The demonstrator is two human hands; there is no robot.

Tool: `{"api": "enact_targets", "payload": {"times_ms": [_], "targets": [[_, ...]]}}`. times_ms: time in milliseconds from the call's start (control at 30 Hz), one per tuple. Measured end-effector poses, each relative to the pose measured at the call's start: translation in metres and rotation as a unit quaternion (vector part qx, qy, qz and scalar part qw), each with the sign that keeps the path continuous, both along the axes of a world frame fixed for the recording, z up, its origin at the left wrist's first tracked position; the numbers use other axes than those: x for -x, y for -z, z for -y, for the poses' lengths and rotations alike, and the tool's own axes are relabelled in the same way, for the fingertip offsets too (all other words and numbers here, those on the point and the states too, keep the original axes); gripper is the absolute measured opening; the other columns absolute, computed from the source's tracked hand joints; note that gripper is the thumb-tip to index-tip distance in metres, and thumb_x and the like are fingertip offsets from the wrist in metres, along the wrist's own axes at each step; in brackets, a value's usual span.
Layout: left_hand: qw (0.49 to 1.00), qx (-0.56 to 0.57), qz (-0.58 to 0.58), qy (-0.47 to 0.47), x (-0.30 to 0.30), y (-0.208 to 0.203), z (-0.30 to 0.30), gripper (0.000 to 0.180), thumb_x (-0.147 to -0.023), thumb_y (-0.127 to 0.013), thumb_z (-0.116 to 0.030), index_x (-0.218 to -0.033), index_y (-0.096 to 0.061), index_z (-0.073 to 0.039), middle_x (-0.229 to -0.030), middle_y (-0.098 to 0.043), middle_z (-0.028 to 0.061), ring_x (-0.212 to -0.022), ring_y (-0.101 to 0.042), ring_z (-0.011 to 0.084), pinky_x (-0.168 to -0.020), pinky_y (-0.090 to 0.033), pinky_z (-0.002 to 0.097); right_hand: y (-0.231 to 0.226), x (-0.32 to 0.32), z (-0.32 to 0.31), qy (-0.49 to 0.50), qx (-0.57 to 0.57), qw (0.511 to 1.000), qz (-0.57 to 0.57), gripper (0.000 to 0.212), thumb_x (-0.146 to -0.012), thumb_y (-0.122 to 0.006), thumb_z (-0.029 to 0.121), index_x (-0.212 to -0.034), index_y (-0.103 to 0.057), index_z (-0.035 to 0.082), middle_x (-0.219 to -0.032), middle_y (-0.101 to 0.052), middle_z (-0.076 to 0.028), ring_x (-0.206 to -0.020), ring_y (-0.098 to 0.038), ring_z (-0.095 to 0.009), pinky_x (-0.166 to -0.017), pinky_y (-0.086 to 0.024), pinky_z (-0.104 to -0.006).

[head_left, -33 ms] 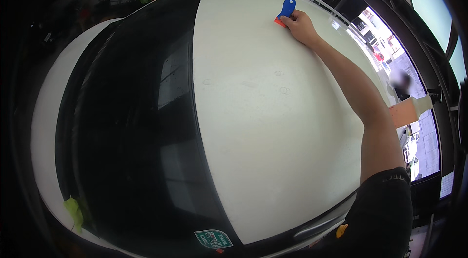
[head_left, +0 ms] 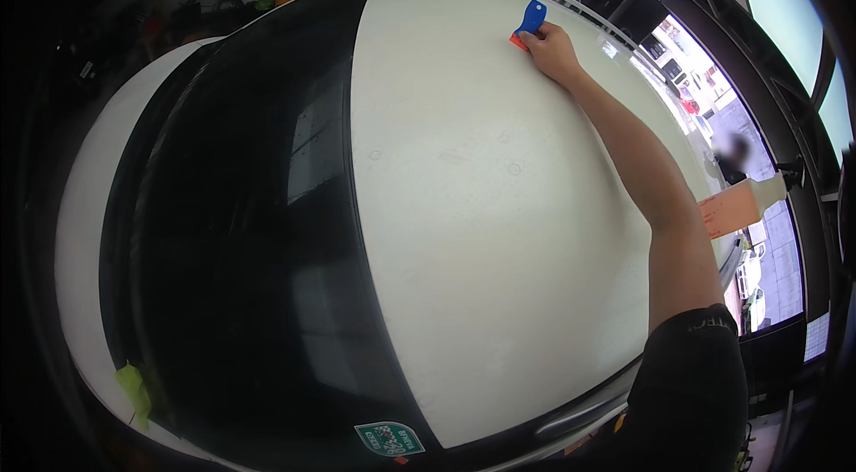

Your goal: The person applies a protective film to the roof of a white car. They spray a liquid solution onto the surface and use a squeegee to smooth the film, removing bubbles and ensuring adhesion. The person works methodically across the roof, adjusting the film edges and reapplying solution as needed.

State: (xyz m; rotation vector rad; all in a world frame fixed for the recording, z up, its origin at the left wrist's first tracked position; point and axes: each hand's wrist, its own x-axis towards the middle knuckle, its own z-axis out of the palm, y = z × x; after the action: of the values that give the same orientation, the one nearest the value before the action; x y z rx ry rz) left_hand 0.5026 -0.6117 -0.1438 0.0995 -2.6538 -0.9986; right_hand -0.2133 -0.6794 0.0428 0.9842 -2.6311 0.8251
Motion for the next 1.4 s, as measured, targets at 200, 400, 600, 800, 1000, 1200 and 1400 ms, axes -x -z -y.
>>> {"api": "enact_targets", "payload": {"times_ms": [200, 400, 600, 800, 1000, 1200, 1400], "targets": [[0.999, 0.007, 0.023, -0.024, -0.005, -0.001, -0.006, 0.021, -0.088, -0.075, -0.023, -0.107, -0.071, -0.018, -0.097, -0.065, -0.0018, -0.087, -0.062, 0.0200, -0.081, -0.044, 0.0434, 0.022, -0.044, 0.025, -0.093, -0.059, 0.993, 0.051, 0.031, -0.102, -0.069, 0.027, -0.114, -0.076, -0.002, -0.095, -0.078, -0.014, -0.083, -0.071, -0.020, -0.079, -0.055, -0.0347], [1.000, 0.005, 0.002, -0.016, -0.005, 0.000, -0.002, 0.021, -0.088, -0.075, -0.023, -0.107, -0.071, -0.018, -0.097, -0.064, -0.0019, -0.087, -0.062, 0.0199, -0.081, -0.044, 0.0436, 0.019, -0.017, -0.001, -0.119, -0.022, 0.993, -0.004, 0.032, -0.103, -0.068, 0.026, -0.115, -0.077, -0.002, -0.097, -0.079, -0.015, -0.080, -0.074, -0.021, -0.078, -0.058, -0.0361], [1.000, -0.003, -0.007, 0.007, -0.004, 0.000, 0.003, 0.021, -0.088, -0.075, -0.024, -0.108, -0.071, -0.018, -0.097, -0.064, -0.0019, -0.087, -0.062, 0.0199, -0.082, -0.044, 0.0437, -0.004, 0.027, -0.035, 0.028, 0.008, 1.000, 0.007, 0.032, -0.101, -0.070, 0.027, -0.117, -0.077, 0.000, -0.097, -0.080, -0.015, -0.086, -0.075, -0.022, -0.083, -0.057, -0.0369], [0.999, 0.011, 0.026, -0.034, -0.005, -0.003, -0.007, 0.021, -0.088, -0.074, -0.024, -0.108, -0.071, -0.018, -0.097, -0.064, -0.0020, -0.087, -0.062, 0.0198, -0.082, -0.044, 0.0438, 0.026, -0.060, 0.038, -0.178, -0.061, 0.981, 0.052, 0.032, -0.100, -0.071, 0.028, -0.112, -0.077, 0.000, -0.094, -0.078, -0.014, -0.087, -0.071, -0.022, -0.085, -0.054, -0.0378], [1.000, 0.001, -0.005, -0.006, -0.001, -0.002, 0.005, 0.021, -0.088, -0.074, -0.024, -0.108, -0.071, -0.018, -0.097, -0.063, -0.0021, -0.087, -0.062, 0.0197, -0.082, -0.044, 0.0440, 0.005, 0.019, 0.015, -0.023, -0.007, 1.000, -0.011, 0.031, -0.100, -0.070, 0.028, -0.114, -0.079, 0.002, -0.098, -0.079, -0.015, -0.086, -0.074, -0.024, -0.085, -0.057, -0.0375], [0.999, -0.002, 0.018, -0.032, -0.005, -0.005, -0.002, 0.021, -0.088, -0.074, -0.024, -0.108, -0.071, -0.018, -0.097, -0.063, -0.0021, -0.087, -0.062, 0.0196, -0.083, -0.044, 0.0441, 0.019, -0.027, 0.043, -0.137, -0.046, 0.982, 0.118, 0.034, -0.103, -0.069, 0.031, -0.116, -0.077, 0.000, -0.103, -0.079, -0.011, -0.097, -0.072, -0.016, -0.092, -0.054, -0.0349], [0.999, 0.000, 0.025, -0.048, -0.010, -0.008, -0.008, 0.021, -0.088, -0.073, -0.024, -0.108, -0.071, -0.018, -0.097, -0.062, -0.0022, -0.087, -0.061, 0.0196, -0.083, -0.044, 0.0442, 0.034, -0.071, 0.065, -0.280, -0.117, 0.947, 0.103, 0.033, -0.104, -0.069, 0.032, -0.117, -0.077, 0.003, -0.099, -0.078, -0.008, -0.098, -0.069, -0.016, -0.094, -0.052, -0.0340]]}}
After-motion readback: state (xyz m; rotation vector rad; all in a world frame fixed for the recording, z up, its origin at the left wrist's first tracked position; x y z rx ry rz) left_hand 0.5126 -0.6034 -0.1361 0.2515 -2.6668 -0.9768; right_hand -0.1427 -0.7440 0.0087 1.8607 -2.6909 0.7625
